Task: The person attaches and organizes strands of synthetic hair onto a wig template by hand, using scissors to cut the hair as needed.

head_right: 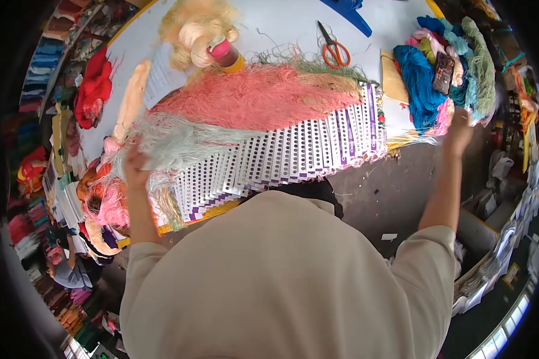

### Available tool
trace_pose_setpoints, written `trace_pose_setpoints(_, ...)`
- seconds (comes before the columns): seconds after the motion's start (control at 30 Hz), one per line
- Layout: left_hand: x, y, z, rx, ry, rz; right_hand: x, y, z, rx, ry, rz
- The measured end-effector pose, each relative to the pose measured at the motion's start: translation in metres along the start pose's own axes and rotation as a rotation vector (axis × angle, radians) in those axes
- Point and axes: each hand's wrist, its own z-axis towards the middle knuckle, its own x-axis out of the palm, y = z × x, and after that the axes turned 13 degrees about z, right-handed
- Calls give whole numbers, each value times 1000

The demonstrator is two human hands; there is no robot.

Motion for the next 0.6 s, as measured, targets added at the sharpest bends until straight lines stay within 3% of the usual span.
trace_pose_setpoints(0.03,4,39,15,19,172,298,37,-34,-24,-179,229,-94)
trace_pose_setpoints(0.07,52,76,7,-118,63,259,70,-77,-47,-548,382,-647)
trace_pose_setpoints(0.1,69,112,15,-235,144,333,115,-109,-91,95,337,-116)
trace_pose_setpoints(0.13,98,141,26,-473,102,247,171,-82,-144,-226,652,-580)
trace_pose_setpoints(0.17,124,170,30,-597,161,270,201,-106,-177,-12,749,-662)
trace_pose_setpoints(0.2,157,188,31,-633,211,409,244,-64,-219,77,841,-520)
trace_pose_setpoints(0.23,177,214,34,-589,183,588,269,-57,-238,213,940,-569)
trace_pose_setpoints(0.27,192,238,39,-542,156,767,281,-81,-258,80,988,-492)
trace_pose_setpoints(0.3,203,257,43,-510,138,911,294,-93,-269,117,1053,-573)
trace_pose_setpoints(0.33,212,271,45,-477,121,1053,302,-91,-278,131,1085,-480)
trace_pose_setpoints(0.4,225,279,47,-451,121,1045,314,-93,-284,191,1183,-547)
trace_pose_setpoints(0.6,229,280,57,-503,155,791,318,-107,-282,290,1163,-513)
